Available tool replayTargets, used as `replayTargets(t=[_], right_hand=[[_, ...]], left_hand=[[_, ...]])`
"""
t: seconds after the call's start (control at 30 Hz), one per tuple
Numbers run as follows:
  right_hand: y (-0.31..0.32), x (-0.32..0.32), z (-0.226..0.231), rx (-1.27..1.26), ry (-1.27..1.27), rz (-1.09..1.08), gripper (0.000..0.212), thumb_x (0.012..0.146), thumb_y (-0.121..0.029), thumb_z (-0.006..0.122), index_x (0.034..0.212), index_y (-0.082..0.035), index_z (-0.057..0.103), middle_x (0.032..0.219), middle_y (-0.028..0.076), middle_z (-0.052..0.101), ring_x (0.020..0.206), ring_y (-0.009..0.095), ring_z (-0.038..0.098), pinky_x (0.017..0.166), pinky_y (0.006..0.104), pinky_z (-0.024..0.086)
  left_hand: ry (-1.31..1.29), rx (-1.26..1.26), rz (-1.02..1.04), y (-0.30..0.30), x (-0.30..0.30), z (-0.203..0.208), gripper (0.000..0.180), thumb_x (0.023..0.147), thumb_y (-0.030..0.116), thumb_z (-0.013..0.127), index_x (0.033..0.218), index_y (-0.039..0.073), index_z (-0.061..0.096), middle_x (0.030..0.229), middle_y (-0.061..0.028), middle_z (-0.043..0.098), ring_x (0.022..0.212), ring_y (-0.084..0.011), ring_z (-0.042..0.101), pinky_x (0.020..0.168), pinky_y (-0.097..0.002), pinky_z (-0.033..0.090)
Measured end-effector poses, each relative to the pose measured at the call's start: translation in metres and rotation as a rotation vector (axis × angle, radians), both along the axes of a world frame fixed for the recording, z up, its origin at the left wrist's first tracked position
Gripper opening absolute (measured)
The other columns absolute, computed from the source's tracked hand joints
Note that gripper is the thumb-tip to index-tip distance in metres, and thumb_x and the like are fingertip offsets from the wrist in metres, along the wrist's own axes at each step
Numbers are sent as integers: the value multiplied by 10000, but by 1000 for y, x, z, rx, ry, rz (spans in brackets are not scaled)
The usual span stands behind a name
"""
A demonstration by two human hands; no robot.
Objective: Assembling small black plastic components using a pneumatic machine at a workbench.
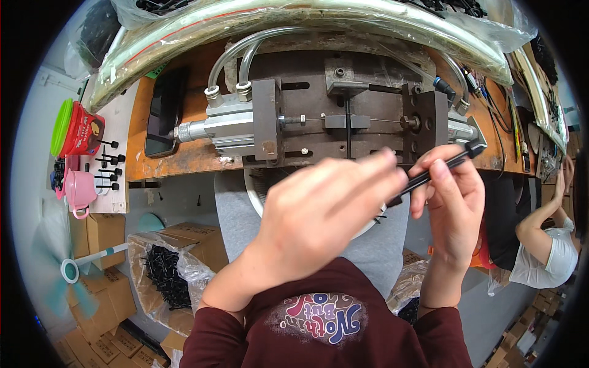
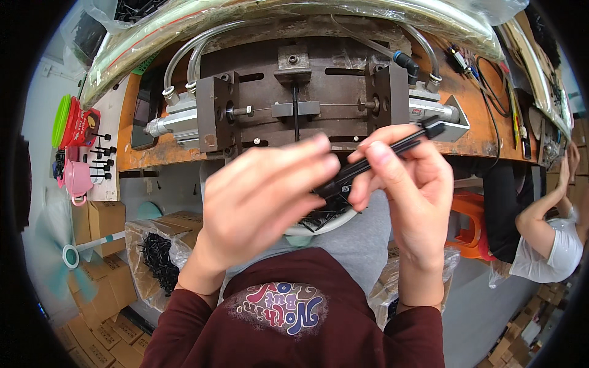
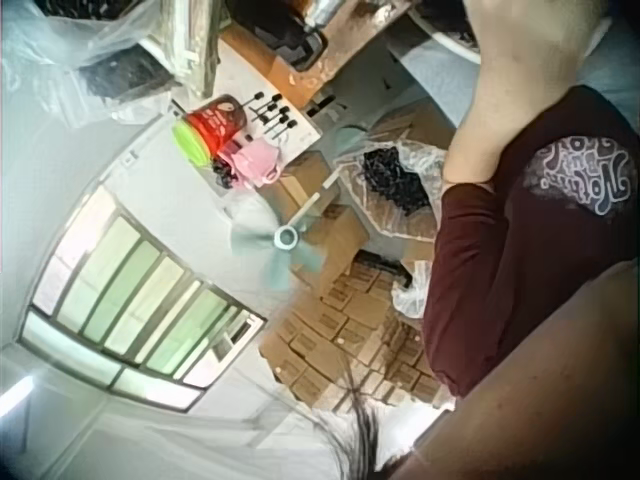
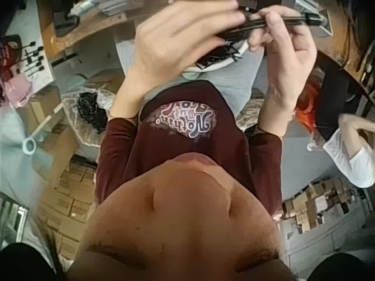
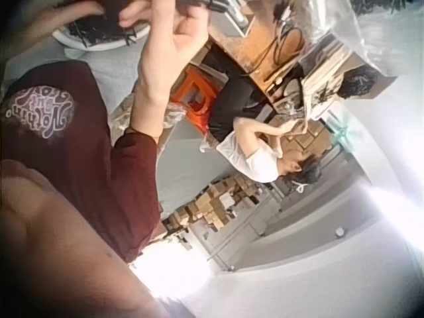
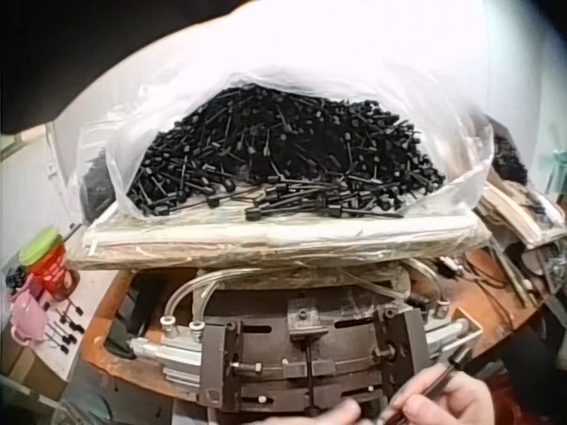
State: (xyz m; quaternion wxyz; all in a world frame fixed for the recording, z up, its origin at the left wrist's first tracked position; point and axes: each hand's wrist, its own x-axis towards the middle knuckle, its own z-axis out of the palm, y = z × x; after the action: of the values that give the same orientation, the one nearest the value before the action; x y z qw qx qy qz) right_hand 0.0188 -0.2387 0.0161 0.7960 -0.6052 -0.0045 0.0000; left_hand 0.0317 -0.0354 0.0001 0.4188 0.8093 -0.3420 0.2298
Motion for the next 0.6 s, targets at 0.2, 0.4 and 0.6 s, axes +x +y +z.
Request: replayTargets(t=[0.2, 0.4, 0.6], right_hand=[[0, 9, 4, 16, -28, 46, 198, 1006, -131, 589, 1040, 56, 645, 967, 170, 696, 565, 126, 611, 480, 231, 473], [-5, 16, 6, -231, -291, -242, 300, 985, -27, 573, 1253, 102, 610, 1145, 229, 681, 863, 172, 684, 728, 249, 553], [0, 11, 0, -212, -491, -54, 739, 1034, -463, 343, 1408, 172, 403, 1375, 346, 499, 1229, 369, 580, 1033, 390, 450]], left_hand=[[26, -12, -136, 11, -21, 9, 335, 657, 47, 844, 986, 46, 775, 1006, -92, 728, 778, -209, 704, 675, -309, 576], [7, 106, 164, 8, -10, -2, 287, 656, 87, 847, 911, 29, 728, 1098, -116, 722, 842, -253, 691, 709, -330, 558], [-51, 293, 290, -1, 4, -19, 288, 671, 127, 822, 928, 54, 714, 1184, -84, 717, 703, -195, 661, 649, -290, 517]])
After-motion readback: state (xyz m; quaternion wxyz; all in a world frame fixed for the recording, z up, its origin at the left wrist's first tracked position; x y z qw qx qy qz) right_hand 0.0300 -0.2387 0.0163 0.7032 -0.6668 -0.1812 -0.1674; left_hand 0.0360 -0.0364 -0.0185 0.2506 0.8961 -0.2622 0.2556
